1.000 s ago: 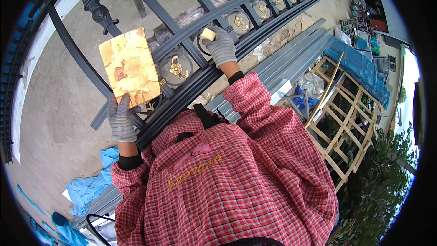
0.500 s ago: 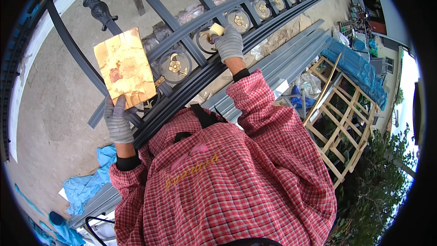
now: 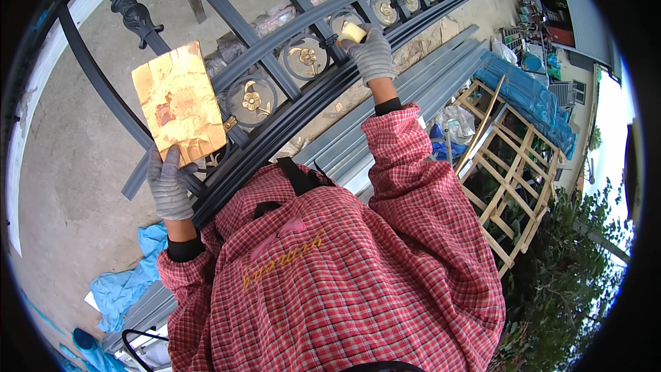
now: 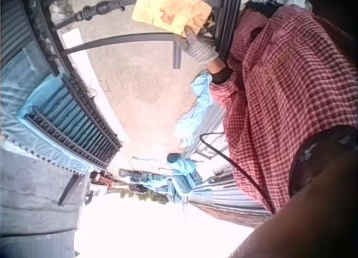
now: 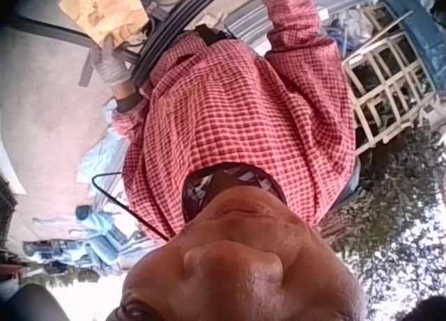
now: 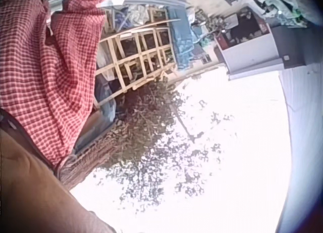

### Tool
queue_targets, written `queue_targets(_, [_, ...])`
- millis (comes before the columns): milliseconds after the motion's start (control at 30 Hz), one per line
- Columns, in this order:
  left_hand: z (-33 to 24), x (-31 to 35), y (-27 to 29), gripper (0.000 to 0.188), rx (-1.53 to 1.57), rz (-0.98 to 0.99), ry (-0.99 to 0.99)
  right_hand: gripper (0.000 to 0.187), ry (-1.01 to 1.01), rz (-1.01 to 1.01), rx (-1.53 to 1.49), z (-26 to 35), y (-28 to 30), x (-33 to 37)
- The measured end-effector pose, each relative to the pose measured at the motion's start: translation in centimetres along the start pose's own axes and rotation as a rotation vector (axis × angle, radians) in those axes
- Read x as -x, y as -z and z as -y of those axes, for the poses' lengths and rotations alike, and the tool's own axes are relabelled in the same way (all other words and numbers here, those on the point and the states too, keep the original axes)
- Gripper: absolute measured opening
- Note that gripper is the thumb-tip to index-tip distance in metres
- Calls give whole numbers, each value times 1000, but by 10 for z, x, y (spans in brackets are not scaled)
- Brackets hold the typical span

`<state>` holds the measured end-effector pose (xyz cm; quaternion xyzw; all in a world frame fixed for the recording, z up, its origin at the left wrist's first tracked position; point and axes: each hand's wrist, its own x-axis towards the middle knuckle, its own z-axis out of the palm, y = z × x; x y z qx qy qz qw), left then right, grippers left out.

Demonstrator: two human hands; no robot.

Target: The person picks up a yellow polishing pad and rubs it along the ornate bars of a black metal gate. They continue polishing the same gate section repeatedly while another person works nearby.

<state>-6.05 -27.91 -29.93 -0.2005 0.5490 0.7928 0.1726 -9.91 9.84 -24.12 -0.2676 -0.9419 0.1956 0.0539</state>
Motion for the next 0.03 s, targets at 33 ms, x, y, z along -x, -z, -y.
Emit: queue_targets(33, [1, -1, 1, 39, 1, -3, -1, 50, 26, 8, 42, -2, -5, 0])
